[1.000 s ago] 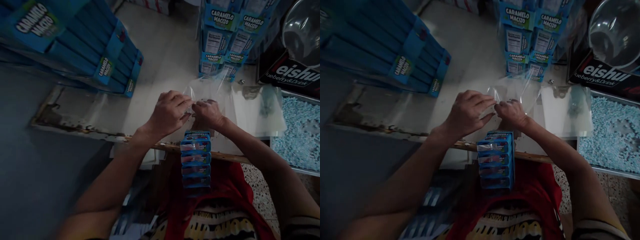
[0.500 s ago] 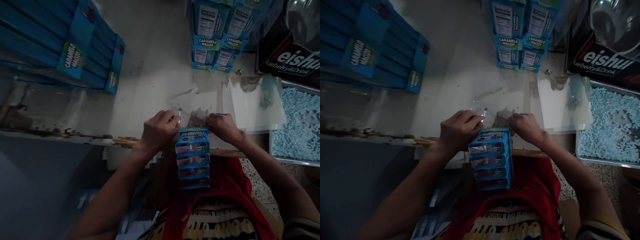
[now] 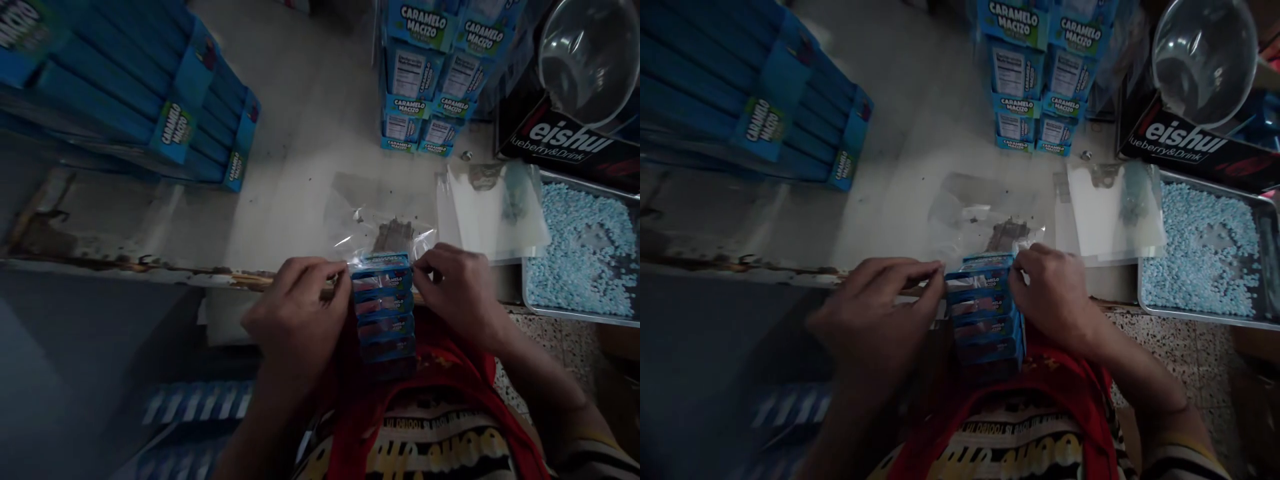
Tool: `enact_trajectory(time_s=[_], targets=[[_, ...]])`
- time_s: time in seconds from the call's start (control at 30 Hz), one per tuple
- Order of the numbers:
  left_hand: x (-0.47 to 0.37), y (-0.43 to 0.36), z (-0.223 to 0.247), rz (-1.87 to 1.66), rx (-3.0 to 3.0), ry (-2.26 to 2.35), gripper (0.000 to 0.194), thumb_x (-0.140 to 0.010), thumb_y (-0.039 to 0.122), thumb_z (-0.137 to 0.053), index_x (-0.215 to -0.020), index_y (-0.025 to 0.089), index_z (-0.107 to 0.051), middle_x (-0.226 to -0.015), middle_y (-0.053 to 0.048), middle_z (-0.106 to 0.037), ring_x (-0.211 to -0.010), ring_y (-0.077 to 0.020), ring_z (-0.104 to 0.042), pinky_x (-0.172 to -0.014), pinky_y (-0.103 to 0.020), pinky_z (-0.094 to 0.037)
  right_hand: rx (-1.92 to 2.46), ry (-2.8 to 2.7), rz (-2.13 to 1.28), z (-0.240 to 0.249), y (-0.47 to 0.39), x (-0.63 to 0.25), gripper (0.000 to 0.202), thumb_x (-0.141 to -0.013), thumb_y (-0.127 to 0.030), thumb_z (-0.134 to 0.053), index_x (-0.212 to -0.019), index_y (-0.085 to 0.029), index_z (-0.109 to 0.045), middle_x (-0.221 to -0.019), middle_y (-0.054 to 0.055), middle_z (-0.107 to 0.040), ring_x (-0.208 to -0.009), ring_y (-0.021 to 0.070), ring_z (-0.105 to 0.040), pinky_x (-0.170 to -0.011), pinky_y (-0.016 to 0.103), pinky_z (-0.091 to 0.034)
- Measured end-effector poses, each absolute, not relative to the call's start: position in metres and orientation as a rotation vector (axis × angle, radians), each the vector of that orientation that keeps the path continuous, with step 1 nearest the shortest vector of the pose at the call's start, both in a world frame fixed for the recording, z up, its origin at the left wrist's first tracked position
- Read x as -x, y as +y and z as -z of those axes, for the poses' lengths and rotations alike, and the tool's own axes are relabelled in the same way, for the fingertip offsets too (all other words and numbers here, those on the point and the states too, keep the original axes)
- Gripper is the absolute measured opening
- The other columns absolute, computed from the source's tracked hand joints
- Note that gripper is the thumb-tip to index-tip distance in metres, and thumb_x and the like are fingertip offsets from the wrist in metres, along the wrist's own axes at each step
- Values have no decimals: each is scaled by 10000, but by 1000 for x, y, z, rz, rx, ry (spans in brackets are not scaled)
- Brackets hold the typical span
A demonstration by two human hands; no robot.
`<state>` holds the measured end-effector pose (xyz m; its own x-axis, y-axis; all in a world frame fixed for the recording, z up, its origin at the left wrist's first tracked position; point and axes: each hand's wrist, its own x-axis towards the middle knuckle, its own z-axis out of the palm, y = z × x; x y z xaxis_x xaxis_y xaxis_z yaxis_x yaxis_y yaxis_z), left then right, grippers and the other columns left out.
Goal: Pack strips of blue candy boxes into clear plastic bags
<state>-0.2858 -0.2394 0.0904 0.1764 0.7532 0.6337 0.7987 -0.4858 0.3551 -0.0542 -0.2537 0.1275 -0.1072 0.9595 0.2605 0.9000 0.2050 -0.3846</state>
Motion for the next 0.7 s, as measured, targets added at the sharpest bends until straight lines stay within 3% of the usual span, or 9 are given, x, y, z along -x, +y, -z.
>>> enact_trajectory(time_s=[0.13,0.27,0.47,0.57,0.7], targets=[[269,-251,-57,1599,2130,-1408,184,-879,13,-826,-969,169,-784,-909,-35,-777,-795,-157,-745,-865,-262,-591,1514,-1856,298,-99,-278,74,179,-1015,-143,-680,-864,-192,-763,-720,-30,-719,-568,74,-621,-548,252,-402],[258,-246,-42,1701,2018,-1393,235,-879,-22,-789,-973,191,-765,-903,-37,-766,-812,-159,-745,-813,-247,-583,1335,-1754,467,-73,-273,77,142,-1031,-123,-692,-912,-198,-705,-663,-45,-661,-542,78,-585,-544,257,-417],[270,-241,-22,1705,1976,-1193,286,-850,-1,-831,-1023,211,-747,-920,-37,-773,-807,-177,-751,-891,-295,-619,1172,-1836,525,-55,-272,62,127,-1051,-104,-663,-1039,-224,-625,-654,-62,-641,-544,99,-548,-569,288,-396],[278,-235,2,1635,1953,-1089,295,-842,70,-874,-1048,198,-706,-925,-58,-755,-844,-205,-742,-889,-315,-618,1163,-1892,528,-46,-273,52,75,-1068,-169,-673,-1087,-224,-624,-759,-16,-728,-625,126,-629,-622,300,-437],[273,-228,25,1737,1910,-1455,155,-936,229,-780,-1035,196,-666,-913,-57,-736,-829,-211,-736,-828,-316,-595,1199,-1850,497,-34,-266,49,48,-1098,-203,-628,-1065,-227,-603,-814,11,-760,-692,140,-692,-664,288,-491]])
